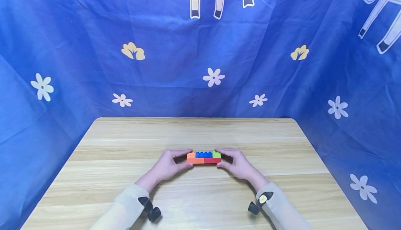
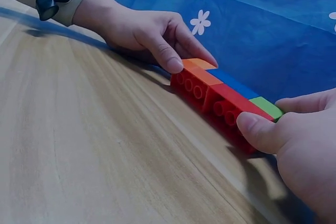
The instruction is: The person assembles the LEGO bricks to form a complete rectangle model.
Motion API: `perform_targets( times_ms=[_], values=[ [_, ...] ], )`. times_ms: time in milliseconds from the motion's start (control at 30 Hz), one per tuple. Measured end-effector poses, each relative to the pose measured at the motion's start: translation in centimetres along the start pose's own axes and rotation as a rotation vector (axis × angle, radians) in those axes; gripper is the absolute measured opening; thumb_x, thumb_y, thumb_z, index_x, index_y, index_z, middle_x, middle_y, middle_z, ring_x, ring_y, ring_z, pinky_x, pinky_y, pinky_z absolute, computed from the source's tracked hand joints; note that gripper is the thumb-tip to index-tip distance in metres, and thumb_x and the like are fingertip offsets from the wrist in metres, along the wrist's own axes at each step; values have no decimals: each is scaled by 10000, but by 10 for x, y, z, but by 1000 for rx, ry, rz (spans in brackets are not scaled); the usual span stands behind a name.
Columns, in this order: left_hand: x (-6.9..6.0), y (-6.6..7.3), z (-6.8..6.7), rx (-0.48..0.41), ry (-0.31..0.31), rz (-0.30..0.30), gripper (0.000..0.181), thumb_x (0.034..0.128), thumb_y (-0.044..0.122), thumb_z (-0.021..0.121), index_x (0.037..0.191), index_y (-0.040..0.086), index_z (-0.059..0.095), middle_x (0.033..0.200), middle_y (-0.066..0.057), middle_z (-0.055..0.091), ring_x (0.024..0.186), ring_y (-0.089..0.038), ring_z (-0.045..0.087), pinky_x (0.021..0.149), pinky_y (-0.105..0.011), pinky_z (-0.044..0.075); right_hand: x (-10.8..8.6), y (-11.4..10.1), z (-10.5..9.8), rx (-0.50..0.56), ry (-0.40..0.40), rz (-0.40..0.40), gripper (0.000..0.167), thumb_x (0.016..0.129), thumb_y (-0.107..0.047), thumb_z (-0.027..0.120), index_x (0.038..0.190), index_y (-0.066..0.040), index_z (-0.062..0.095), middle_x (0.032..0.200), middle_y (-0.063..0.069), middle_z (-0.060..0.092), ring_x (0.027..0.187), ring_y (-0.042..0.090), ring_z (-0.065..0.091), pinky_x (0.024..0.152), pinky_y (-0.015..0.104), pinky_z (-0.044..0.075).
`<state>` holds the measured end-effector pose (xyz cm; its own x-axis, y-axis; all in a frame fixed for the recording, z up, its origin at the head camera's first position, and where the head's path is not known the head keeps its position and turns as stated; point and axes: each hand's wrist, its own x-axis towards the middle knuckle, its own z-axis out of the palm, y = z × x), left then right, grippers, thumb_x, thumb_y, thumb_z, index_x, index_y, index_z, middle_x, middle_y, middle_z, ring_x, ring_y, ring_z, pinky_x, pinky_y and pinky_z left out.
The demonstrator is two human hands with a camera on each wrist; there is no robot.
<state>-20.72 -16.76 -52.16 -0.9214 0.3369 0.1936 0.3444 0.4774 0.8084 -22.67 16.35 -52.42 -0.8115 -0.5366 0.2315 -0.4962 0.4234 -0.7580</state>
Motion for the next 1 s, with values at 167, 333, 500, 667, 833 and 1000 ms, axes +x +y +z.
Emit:
perform_targets(
  times_ms=[167,333,500,667,833,1000],
  values=[
    [0,1,0,9,-2,-7,536,856,342,918,1340,177,755,1289,18,730,1274,-187,637,1129,-401,457,1,0,-2,-8,-29,9,593,940,-261,831,1474,-94,634,1461,38,629,1380,260,562,1177,456,398],
    [-1,3,-1,8,-14,-24,547,857,377,913,1344,184,754,1303,11,725,1288,-200,629,1137,-407,450,2,1,-3,-11,-50,39,579,949,-258,822,1480,-121,635,1466,30,627,1395,230,543,1189,438,384],
    [-2,5,-1,4,-29,-39,556,863,411,901,1350,190,750,1316,11,719,1303,-212,617,1144,-426,444,2,1,-3,-3,-55,57,572,952,-260,819,1480,-134,639,1466,37,630,1404,246,535,1196,451,374],
    [-3,7,-2,2,-44,-48,566,867,449,888,1358,205,745,1329,12,713,1320,-230,607,1159,-445,428,0,1,-2,-17,-50,51,559,954,-241,816,1473,-128,644,1478,56,622,1412,280,529,1205,477,359],
    [-4,9,-3,2,-63,-52,579,878,471,872,1371,200,736,1344,8,706,1336,-251,598,1163,-464,423,-2,0,-2,-20,-49,59,553,959,-229,812,1477,-137,642,1495,56,609,1430,298,508,1216,502,336],
    [-4,11,-2,5,-75,-53,578,888,463,864,1380,189,730,1353,-14,702,1342,-278,593,1163,-487,420,-4,-4,-3,-14,-53,90,556,960,-232,809,1482,-146,639,1510,67,595,1448,337,479,1224,560,298]
  ],
)
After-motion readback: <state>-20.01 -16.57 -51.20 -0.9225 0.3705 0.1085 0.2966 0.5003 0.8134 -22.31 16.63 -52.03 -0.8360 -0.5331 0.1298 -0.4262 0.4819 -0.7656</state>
